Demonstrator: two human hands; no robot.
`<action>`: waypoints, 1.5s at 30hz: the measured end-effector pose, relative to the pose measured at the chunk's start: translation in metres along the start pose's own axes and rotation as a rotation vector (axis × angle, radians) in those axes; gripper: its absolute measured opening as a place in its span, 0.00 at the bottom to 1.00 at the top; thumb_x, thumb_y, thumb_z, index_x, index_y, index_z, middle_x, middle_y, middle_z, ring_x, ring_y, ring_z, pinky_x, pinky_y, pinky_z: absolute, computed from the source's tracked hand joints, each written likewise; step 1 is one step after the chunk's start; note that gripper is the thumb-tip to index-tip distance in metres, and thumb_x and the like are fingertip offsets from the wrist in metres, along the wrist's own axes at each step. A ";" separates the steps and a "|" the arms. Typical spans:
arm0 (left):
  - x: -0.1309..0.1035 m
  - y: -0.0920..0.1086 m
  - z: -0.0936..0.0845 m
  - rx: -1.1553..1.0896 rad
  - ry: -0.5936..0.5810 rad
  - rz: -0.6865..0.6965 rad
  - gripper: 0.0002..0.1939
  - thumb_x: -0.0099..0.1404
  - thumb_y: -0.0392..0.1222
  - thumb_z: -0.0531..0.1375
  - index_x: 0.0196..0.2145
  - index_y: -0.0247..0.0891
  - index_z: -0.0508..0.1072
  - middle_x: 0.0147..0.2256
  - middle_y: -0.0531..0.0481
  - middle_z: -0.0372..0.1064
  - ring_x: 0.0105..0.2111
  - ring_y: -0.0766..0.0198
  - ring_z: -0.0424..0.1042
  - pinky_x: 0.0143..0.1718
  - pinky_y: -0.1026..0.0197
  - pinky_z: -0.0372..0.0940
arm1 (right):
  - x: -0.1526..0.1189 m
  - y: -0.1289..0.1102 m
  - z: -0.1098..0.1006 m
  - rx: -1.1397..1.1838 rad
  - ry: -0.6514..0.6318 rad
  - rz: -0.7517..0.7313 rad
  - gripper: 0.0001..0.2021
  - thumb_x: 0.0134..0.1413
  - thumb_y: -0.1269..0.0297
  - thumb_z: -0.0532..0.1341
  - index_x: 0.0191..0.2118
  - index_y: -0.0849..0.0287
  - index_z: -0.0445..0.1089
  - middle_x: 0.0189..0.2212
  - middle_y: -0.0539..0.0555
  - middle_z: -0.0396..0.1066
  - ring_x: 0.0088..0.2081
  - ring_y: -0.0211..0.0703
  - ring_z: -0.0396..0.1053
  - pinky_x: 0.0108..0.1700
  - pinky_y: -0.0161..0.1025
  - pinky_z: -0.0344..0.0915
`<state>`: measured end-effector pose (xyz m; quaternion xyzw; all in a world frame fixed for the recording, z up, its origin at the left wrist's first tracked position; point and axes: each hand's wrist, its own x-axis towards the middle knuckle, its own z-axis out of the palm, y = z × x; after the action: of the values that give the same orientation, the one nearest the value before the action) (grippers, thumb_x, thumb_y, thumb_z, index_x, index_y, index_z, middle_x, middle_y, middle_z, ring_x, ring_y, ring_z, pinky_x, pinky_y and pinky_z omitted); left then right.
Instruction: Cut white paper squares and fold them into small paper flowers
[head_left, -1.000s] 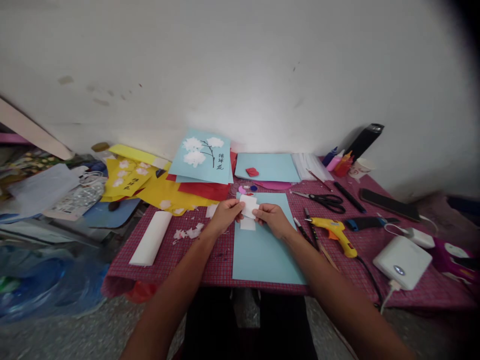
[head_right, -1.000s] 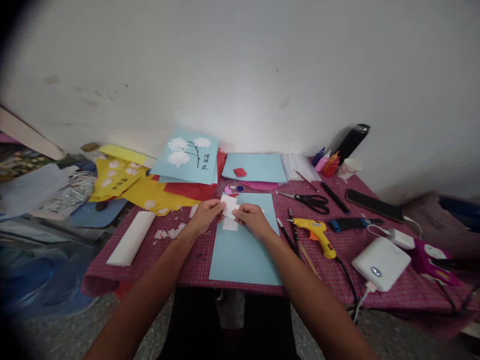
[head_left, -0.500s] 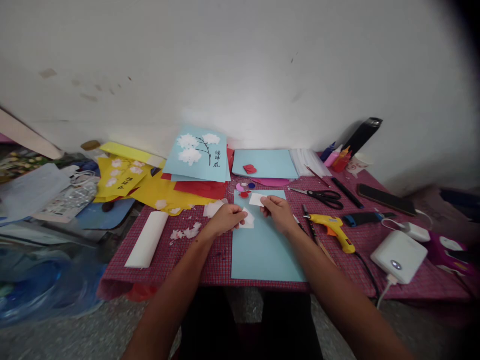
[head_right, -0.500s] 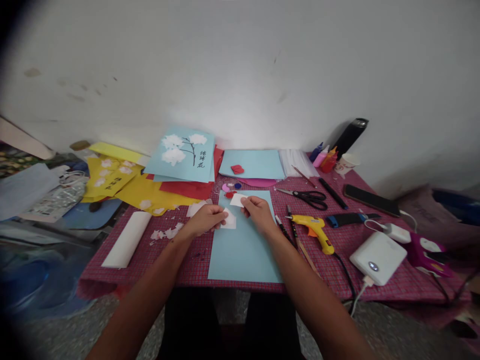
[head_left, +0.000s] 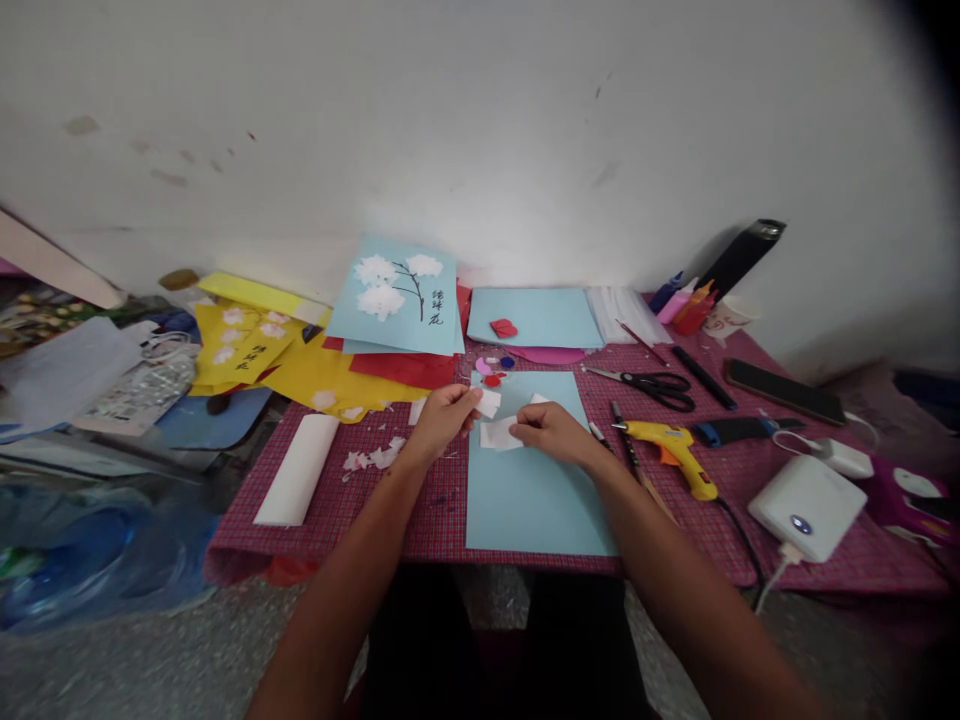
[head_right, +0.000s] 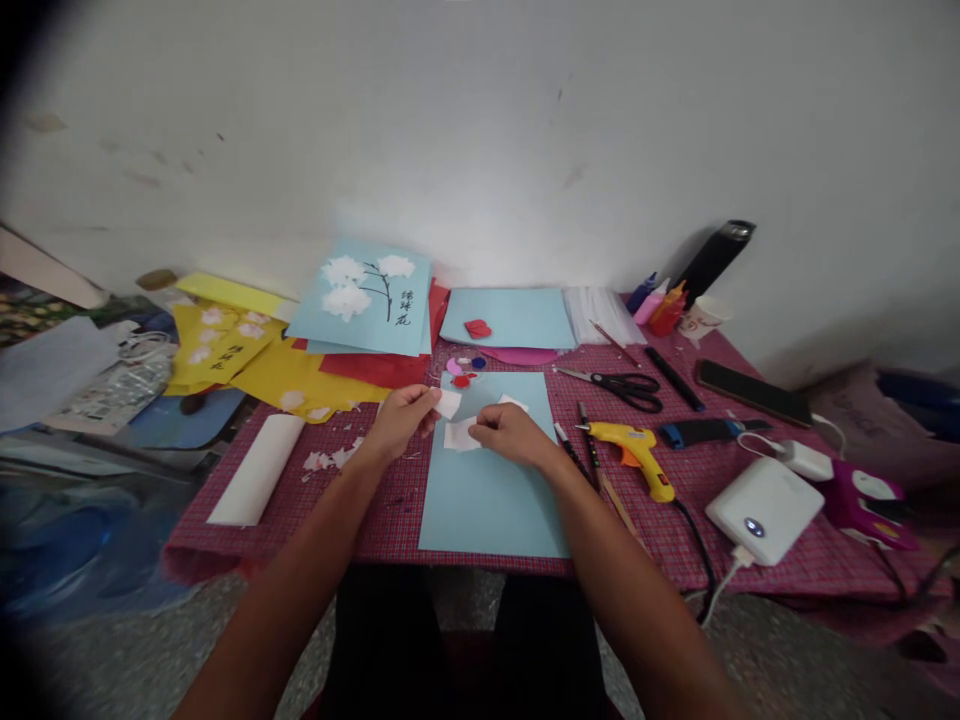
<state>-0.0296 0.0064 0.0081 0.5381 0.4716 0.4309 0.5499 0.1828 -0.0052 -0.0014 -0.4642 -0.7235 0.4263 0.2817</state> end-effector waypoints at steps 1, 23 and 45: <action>0.000 0.000 0.000 -0.007 -0.007 0.000 0.20 0.59 0.57 0.57 0.26 0.35 0.66 0.20 0.53 0.65 0.15 0.73 0.59 0.16 0.69 0.54 | 0.000 0.000 0.000 -0.028 0.017 -0.004 0.12 0.50 0.58 0.59 0.22 0.59 0.67 0.18 0.47 0.59 0.21 0.35 0.54 0.24 0.34 0.49; -0.002 -0.002 0.006 -0.074 -0.177 -0.078 0.18 0.58 0.55 0.60 0.28 0.34 0.68 0.22 0.52 0.66 0.17 0.73 0.61 0.16 0.69 0.55 | 0.003 -0.015 0.016 0.100 0.272 -0.063 0.12 0.54 0.59 0.57 0.32 0.59 0.75 0.21 0.50 0.69 0.26 0.39 0.63 0.29 0.35 0.58; -0.001 -0.003 0.004 -0.055 -0.120 -0.046 0.22 0.56 0.58 0.60 0.23 0.36 0.63 0.18 0.55 0.62 0.15 0.74 0.59 0.15 0.69 0.53 | 0.009 -0.007 0.009 0.722 0.412 0.113 0.16 0.43 0.52 0.67 0.25 0.60 0.68 0.22 0.52 0.69 0.20 0.33 0.59 0.22 0.33 0.55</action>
<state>-0.0259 0.0047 0.0050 0.5367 0.4382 0.3980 0.6013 0.1692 -0.0018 0.0010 -0.4505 -0.4296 0.5653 0.5413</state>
